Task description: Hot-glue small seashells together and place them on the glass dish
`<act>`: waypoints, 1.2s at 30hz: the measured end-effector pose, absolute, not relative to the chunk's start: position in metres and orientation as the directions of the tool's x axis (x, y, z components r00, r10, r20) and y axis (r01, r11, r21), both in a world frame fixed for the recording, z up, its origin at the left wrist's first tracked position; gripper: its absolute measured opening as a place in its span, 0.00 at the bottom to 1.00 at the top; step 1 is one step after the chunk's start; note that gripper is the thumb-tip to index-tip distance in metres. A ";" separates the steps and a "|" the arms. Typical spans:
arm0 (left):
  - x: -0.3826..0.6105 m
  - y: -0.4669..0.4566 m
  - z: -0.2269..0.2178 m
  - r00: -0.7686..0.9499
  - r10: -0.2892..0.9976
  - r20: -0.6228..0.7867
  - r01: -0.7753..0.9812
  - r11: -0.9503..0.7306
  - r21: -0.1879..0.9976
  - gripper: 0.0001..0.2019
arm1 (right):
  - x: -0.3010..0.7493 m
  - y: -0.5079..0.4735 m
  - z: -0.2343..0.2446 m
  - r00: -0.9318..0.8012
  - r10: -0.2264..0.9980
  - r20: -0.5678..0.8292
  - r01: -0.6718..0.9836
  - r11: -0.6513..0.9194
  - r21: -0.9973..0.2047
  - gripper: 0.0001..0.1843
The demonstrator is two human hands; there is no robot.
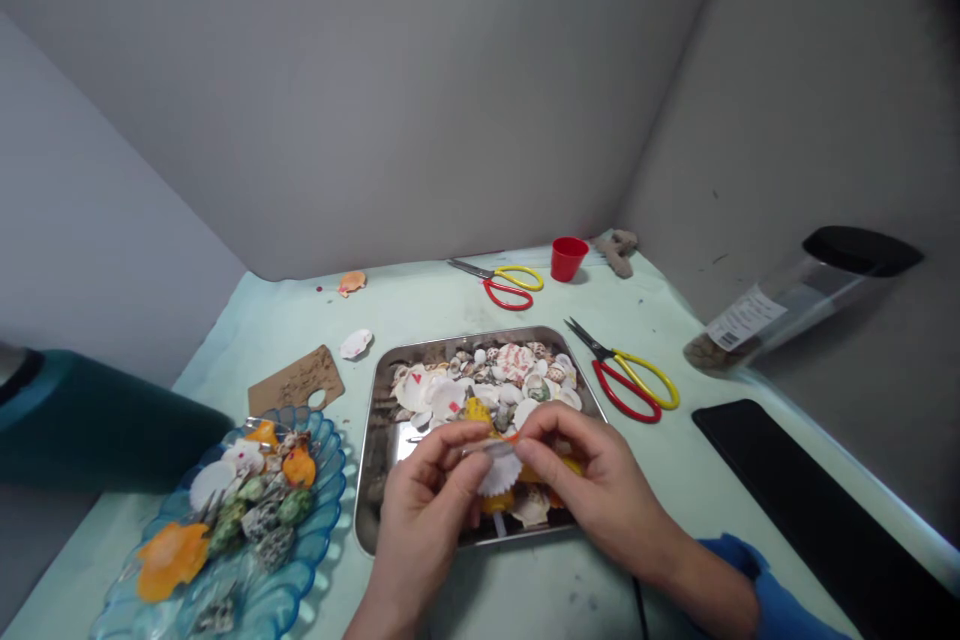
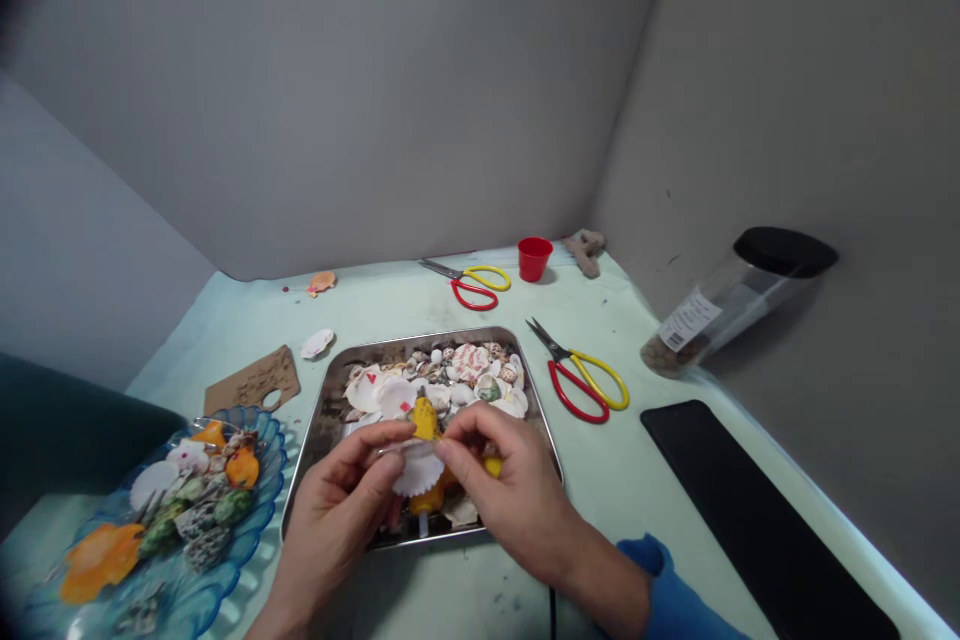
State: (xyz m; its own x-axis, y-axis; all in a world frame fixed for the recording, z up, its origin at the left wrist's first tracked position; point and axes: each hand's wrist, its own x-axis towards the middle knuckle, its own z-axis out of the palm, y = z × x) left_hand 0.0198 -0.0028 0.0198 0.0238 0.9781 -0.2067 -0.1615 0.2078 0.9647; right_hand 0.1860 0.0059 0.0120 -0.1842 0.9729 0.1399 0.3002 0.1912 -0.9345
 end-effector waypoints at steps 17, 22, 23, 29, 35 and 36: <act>0.020 -0.006 0.022 -0.013 0.994 0.109 0.061 -0.108 0.992 0.03 | 0.187 0.006 0.012 -0.211 0.933 0.293 0.253 0.342 -0.905 0.02; 0.021 -0.011 0.024 -0.044 0.996 0.081 0.100 -0.076 0.992 0.04 | 0.187 0.007 0.013 -0.235 0.923 0.306 0.252 0.361 -0.898 0.03; 0.021 -0.012 0.024 -0.065 0.997 0.051 0.098 -0.045 0.994 0.04 | 0.187 0.006 0.013 -0.244 0.920 0.307 0.250 0.365 -0.897 0.03; 0.020 -0.010 0.020 -0.092 0.975 -0.200 -0.067 0.195 0.979 0.12 | 0.186 0.005 0.018 -0.287 0.899 0.332 0.227 0.400 -0.888 0.04; 0.015 -0.008 0.017 0.003 0.973 -0.231 -0.100 0.230 0.968 0.14 | 0.188 0.004 0.020 -0.374 0.862 0.342 0.219 0.441 -0.871 0.05; 0.014 -0.008 0.016 0.015 0.974 -0.224 -0.098 0.225 0.970 0.14 | 0.189 0.004 0.020 -0.383 0.860 0.336 0.224 0.439 -0.870 0.05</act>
